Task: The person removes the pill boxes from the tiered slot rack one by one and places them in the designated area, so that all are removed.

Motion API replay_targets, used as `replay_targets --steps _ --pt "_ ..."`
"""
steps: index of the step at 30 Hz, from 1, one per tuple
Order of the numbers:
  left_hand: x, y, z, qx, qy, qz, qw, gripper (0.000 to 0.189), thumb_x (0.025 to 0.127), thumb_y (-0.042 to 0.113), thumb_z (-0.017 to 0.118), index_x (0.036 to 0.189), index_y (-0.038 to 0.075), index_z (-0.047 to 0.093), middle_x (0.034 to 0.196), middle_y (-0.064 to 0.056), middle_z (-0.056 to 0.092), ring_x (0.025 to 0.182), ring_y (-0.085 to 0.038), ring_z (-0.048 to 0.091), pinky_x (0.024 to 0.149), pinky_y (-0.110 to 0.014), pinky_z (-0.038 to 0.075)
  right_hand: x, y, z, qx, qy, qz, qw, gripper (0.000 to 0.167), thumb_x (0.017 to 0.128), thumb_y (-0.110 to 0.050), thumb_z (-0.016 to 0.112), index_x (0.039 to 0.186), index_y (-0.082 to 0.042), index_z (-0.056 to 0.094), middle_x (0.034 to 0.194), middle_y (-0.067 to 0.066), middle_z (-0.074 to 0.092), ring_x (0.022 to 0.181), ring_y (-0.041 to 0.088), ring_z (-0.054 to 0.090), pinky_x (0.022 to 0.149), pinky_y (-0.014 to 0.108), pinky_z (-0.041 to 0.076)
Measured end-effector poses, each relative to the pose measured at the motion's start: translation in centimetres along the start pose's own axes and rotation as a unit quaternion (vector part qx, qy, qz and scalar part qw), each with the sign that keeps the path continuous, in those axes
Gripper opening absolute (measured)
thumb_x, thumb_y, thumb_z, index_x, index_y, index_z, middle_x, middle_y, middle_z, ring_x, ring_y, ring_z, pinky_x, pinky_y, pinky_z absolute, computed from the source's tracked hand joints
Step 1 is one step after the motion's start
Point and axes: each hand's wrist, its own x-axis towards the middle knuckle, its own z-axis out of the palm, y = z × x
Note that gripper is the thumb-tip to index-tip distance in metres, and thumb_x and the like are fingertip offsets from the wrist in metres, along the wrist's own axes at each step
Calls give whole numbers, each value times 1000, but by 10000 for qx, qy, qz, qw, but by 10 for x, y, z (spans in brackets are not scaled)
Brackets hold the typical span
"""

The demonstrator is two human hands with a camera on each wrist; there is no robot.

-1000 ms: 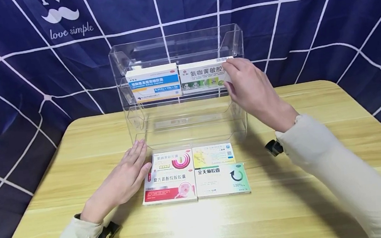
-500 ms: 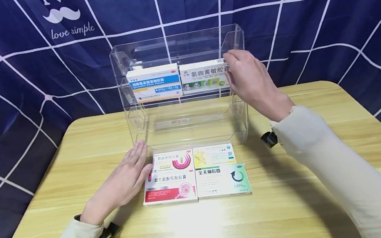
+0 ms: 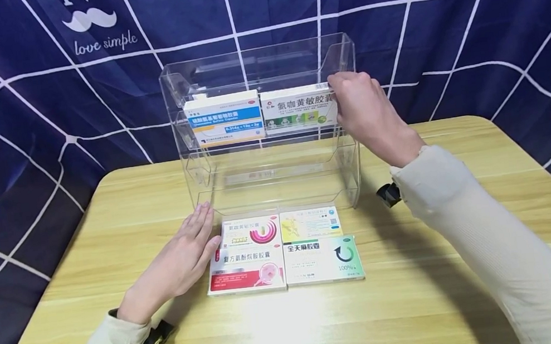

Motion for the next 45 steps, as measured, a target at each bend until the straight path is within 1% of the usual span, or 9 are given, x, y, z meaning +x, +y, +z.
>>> replay_targets --steps 5,8,12,16,21,26,31,38,45 --pt "0 0 1 19 5 2 10000 62 106 36 30 148 -10 23 156 -25 15 145 -34 14 118 -44 15 1 0 1 -7 -129 51 9999 14 80 18 51 78 5 53 79 21 60 67 36 58 59 50 47" --pt "0 0 1 26 10 2 10000 62 106 35 30 148 -10 23 156 -25 15 145 -34 14 118 -44 15 2 0 1 -37 -183 36 9998 12 79 18 51 80 6 54 83 24 62 71 38 59 62 52 48" --pt "0 0 1 13 22 1 10000 62 106 35 31 148 -10 23 156 -25 16 145 -34 14 118 -44 16 2 1 0 -105 -92 -55 9999 10 79 16 51 83 8 57 86 27 62 77 43 60 66 55 49" --pt "-1 0 1 16 35 4 10000 62 106 35 32 148 -10 23 156 -25 16 145 -34 14 118 -44 16 2 1 -1 -76 -21 -90 9999 11 79 15 54 85 9 61 84 26 60 78 43 60 69 55 50" --pt "-1 0 1 15 33 1 10000 62 106 35 31 148 -9 23 156 -25 17 145 -34 15 118 -45 16 2 -1 -5 20 -123 67 9999 14 79 15 57 91 11 64 88 28 62 82 43 60 74 56 50" --pt "-1 0 2 17 45 20 10000 62 106 34 32 148 -10 24 156 -25 17 145 -34 15 118 -45 16 1 -3 -12 13 -163 207 9997 17 77 15 59 92 9 63 89 27 63 80 41 60 70 55 48" --pt "-1 0 2 23 38 18 10000 62 105 34 33 148 -10 24 156 -25 17 145 -34 15 118 -45 16 0 -5 -17 15 10 193 9998 22 77 16 58 96 9 63 88 27 63 77 41 59 67 56 47" --pt "0 -1 3 31 28 -14 10000 62 105 35 33 148 -9 23 156 -24 17 145 -34 14 118 -45 16 -4 -10 -21 60 294 177 9994 20 84 13 58 103 9 62 94 28 62 87 45 59 76 58 47" --pt "1 -2 3 44 85 42 9999 62 106 35 32 148 -10 24 156 -25 17 145 -34 15 118 -45 16 -8 -15 -28 117 607 91 9980 23 84 15 57 106 11 62 97 28 63 88 41 59 78 52 48"
